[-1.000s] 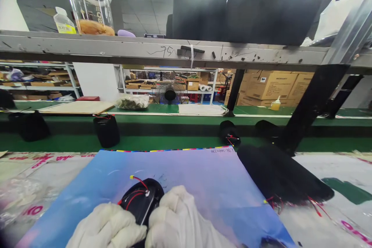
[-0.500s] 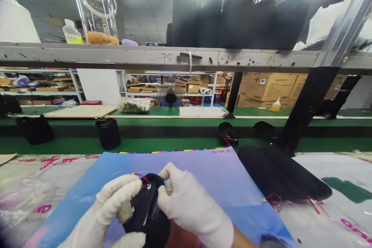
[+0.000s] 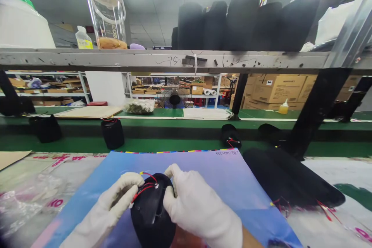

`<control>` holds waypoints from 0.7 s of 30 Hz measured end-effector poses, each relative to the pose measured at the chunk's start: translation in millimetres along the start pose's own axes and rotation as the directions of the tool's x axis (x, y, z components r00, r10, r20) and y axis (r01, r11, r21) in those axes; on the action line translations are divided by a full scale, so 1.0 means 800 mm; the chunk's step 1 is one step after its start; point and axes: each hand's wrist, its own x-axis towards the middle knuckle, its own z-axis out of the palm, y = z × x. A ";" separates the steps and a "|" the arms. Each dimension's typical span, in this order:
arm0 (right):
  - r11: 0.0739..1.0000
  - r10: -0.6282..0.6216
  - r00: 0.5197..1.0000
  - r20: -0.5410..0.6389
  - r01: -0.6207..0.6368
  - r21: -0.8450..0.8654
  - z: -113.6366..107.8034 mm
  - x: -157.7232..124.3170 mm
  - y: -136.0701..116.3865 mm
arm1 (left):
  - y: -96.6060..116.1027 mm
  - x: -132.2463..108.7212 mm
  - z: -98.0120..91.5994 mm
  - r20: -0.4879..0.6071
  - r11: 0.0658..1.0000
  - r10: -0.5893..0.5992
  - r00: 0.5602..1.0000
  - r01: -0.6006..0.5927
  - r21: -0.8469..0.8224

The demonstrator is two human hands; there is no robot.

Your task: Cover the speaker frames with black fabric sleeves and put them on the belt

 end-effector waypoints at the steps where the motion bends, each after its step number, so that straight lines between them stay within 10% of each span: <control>1: 0.999 -0.001 1.000 0.004 0.001 -0.037 -0.003 0.000 -0.002 | 0.001 0.002 0.001 0.031 1.000 0.015 0.999 -0.015 0.012; 8: 0.973 -0.175 0.984 0.014 0.175 -0.152 -0.022 -0.005 0.014 | 0.014 0.006 -0.013 0.206 0.992 -0.091 0.974 0.107 -0.066; 11: 0.958 -0.263 0.930 -0.256 0.219 -0.186 -0.020 -0.019 0.019 | -0.001 -0.006 -0.019 -0.028 0.980 -0.150 0.988 0.144 -0.137; 14: 0.872 -0.490 0.756 -0.434 0.418 -0.255 -0.007 -0.030 0.010 | -0.020 -0.023 -0.023 -0.297 0.989 0.145 0.944 -0.139 0.044; 17: 0.775 -0.632 0.678 -0.376 0.549 -0.313 0.018 -0.024 -0.002 | -0.026 -0.033 -0.024 -0.195 0.884 0.452 0.871 -0.406 0.232; 21: 0.739 -0.673 0.638 -0.375 0.599 -0.307 0.053 -0.005 -0.002 | -0.017 -0.026 -0.016 -0.050 0.851 0.495 0.868 -0.473 0.228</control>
